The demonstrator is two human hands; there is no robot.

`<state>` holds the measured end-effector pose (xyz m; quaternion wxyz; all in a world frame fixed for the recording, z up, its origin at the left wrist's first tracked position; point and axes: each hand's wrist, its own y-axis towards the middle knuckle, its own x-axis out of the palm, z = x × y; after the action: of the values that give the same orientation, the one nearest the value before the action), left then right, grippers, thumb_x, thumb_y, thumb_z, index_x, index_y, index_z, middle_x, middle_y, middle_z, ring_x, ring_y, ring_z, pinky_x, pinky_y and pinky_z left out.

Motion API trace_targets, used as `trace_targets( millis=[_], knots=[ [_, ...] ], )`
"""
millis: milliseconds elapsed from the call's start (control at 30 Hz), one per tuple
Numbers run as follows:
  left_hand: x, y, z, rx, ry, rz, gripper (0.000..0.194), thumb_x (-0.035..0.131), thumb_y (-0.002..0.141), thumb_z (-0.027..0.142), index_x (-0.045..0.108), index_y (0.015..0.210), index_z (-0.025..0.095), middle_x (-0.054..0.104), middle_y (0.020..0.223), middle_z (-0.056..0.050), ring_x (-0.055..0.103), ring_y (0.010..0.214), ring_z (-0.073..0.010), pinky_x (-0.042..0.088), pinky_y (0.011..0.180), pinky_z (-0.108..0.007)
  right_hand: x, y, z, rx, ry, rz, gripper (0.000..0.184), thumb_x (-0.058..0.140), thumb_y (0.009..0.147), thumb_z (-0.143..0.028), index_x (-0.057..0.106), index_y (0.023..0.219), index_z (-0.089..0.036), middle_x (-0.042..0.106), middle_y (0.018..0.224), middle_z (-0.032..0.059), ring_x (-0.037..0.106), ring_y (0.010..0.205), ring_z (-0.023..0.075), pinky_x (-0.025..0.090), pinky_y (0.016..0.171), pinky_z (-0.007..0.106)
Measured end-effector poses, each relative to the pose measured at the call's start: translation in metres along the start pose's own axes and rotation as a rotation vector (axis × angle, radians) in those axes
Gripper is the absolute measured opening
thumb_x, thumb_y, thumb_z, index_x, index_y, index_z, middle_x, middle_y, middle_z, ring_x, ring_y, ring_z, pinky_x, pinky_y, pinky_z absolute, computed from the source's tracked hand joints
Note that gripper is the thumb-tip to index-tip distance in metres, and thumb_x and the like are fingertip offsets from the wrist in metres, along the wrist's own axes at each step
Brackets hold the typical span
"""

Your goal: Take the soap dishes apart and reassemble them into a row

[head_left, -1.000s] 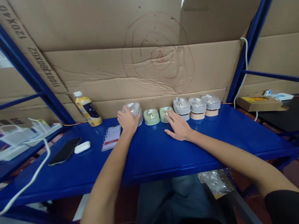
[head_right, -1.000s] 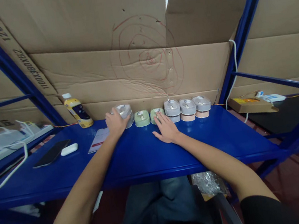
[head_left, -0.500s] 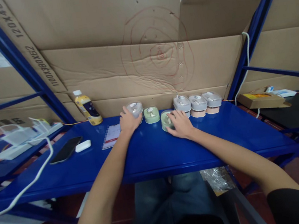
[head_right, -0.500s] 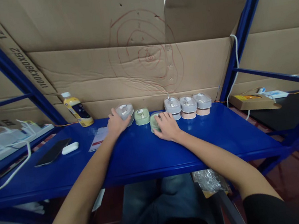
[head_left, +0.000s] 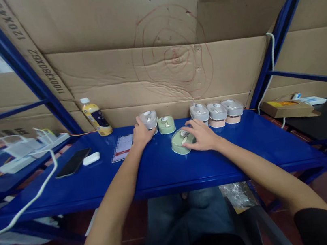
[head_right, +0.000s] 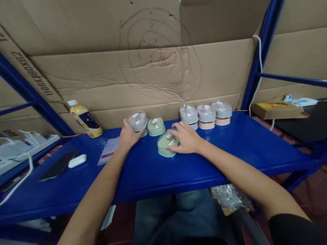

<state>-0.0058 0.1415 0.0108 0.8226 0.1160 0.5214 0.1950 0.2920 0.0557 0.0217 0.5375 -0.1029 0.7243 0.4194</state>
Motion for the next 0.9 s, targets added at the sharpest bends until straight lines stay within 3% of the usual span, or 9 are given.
trace_targets(
  millis=[133, 200, 300, 367, 433, 500, 633, 733, 900],
  knots=[
    [-0.005, -0.003, 0.003, -0.04, 0.011, 0.002, 0.114, 0.075, 0.082, 0.053, 0.012, 0.16, -0.001, 0.056, 0.14, -0.036, 0.058, 0.131, -0.0479, 0.048, 0.106, -0.052, -0.007, -0.004, 0.023, -0.094, 0.17, -0.099, 0.102, 0.081, 0.075, -0.069, 0.045, 0.158, -0.024, 0.033, 0.168, 0.0154, 0.032, 0.155, 0.0398, 0.032, 0.125, 0.06],
    [-0.011, -0.01, 0.011, -0.048, 0.047, 0.081, 0.11, 0.073, 0.083, 0.054, 0.017, 0.159, -0.003, 0.053, 0.14, -0.037, 0.056, 0.13, -0.0517, 0.046, 0.106, -0.058, -0.004, -0.005, 0.03, -0.112, 0.202, -0.167, 0.109, 0.084, 0.073, -0.065, 0.037, 0.163, -0.026, 0.029, 0.171, 0.0135, 0.026, 0.159, 0.0385, 0.03, 0.126, 0.059],
    [-0.021, -0.029, 0.031, 0.102, 0.038, 0.291, 0.079, 0.065, 0.09, 0.045, 0.038, 0.151, 0.003, 0.053, 0.14, -0.032, 0.053, 0.131, -0.0492, 0.044, 0.107, -0.059, 0.004, -0.003, 0.029, -0.124, 0.151, -0.215, 0.1, 0.084, 0.076, -0.056, 0.041, 0.161, -0.024, 0.037, 0.167, 0.0153, 0.034, 0.155, 0.0384, 0.035, 0.124, 0.058],
    [-0.025, -0.046, 0.045, 0.276, -0.041, 0.341, 0.055, 0.059, 0.094, 0.043, 0.054, 0.137, 0.008, 0.056, 0.136, -0.027, 0.053, 0.132, -0.0445, 0.043, 0.11, -0.056, 0.006, -0.002, 0.022, -0.098, 0.062, -0.172, 0.093, 0.082, 0.078, -0.06, 0.05, 0.155, -0.019, 0.05, 0.156, 0.0196, 0.047, 0.143, 0.0406, 0.042, 0.117, 0.058],
    [-0.025, -0.063, 0.055, 0.504, -0.17, 0.21, 0.043, 0.057, 0.096, 0.044, 0.06, 0.125, 0.012, 0.061, 0.126, -0.021, 0.059, 0.125, -0.0377, 0.046, 0.11, -0.05, 0.004, -0.002, 0.015, -0.06, -0.029, -0.11, 0.096, 0.079, 0.076, -0.072, 0.056, 0.149, -0.015, 0.059, 0.139, 0.022, 0.057, 0.127, 0.0415, 0.048, 0.108, 0.058],
    [-0.02, -0.077, 0.059, 0.703, -0.29, -0.029, 0.047, 0.061, 0.095, 0.049, 0.06, 0.128, 0.016, 0.063, 0.127, -0.016, 0.061, 0.124, -0.0332, 0.048, 0.111, -0.047, 0.002, -0.003, 0.01, -0.039, -0.087, -0.084, 0.104, 0.077, 0.07, -0.081, 0.058, 0.147, -0.013, 0.063, 0.128, 0.0214, 0.06, 0.116, 0.041, 0.051, 0.103, 0.059],
    [-0.005, -0.088, 0.055, 0.747, -0.359, -0.399, 0.11, 0.087, 0.068, 0.065, 0.038, 0.155, 0.019, 0.046, 0.157, -0.022, 0.047, 0.146, -0.0413, 0.041, 0.12, -0.054, 0.003, -0.005, 0.01, -0.055, -0.037, -0.122, 0.097, 0.081, 0.07, -0.075, 0.059, 0.145, -0.017, 0.062, 0.131, 0.02, 0.059, 0.119, 0.0406, 0.05, 0.104, 0.058],
    [0.004, -0.085, 0.049, 0.681, -0.419, -0.509, 0.128, 0.093, 0.061, 0.062, 0.027, 0.162, 0.018, 0.049, 0.155, -0.024, 0.049, 0.144, -0.0433, 0.04, 0.119, -0.057, 0.006, -0.004, 0.016, -0.036, 0.125, -0.149, 0.09, 0.083, 0.074, -0.066, 0.057, 0.145, -0.017, 0.063, 0.133, 0.0192, 0.062, 0.12, 0.038, 0.052, 0.103, 0.055],
    [0.01, -0.079, 0.044, 0.681, -0.506, -0.519, 0.14, 0.096, 0.058, 0.057, 0.017, 0.166, 0.016, 0.048, 0.155, -0.027, 0.048, 0.145, -0.0425, 0.036, 0.121, -0.059, -0.007, -0.005, 0.034, 0.017, 0.315, -0.081, 0.083, 0.08, 0.078, -0.067, 0.059, 0.143, -0.019, 0.068, 0.124, 0.0147, 0.067, 0.111, 0.032, 0.056, 0.1, 0.051]
  ],
)
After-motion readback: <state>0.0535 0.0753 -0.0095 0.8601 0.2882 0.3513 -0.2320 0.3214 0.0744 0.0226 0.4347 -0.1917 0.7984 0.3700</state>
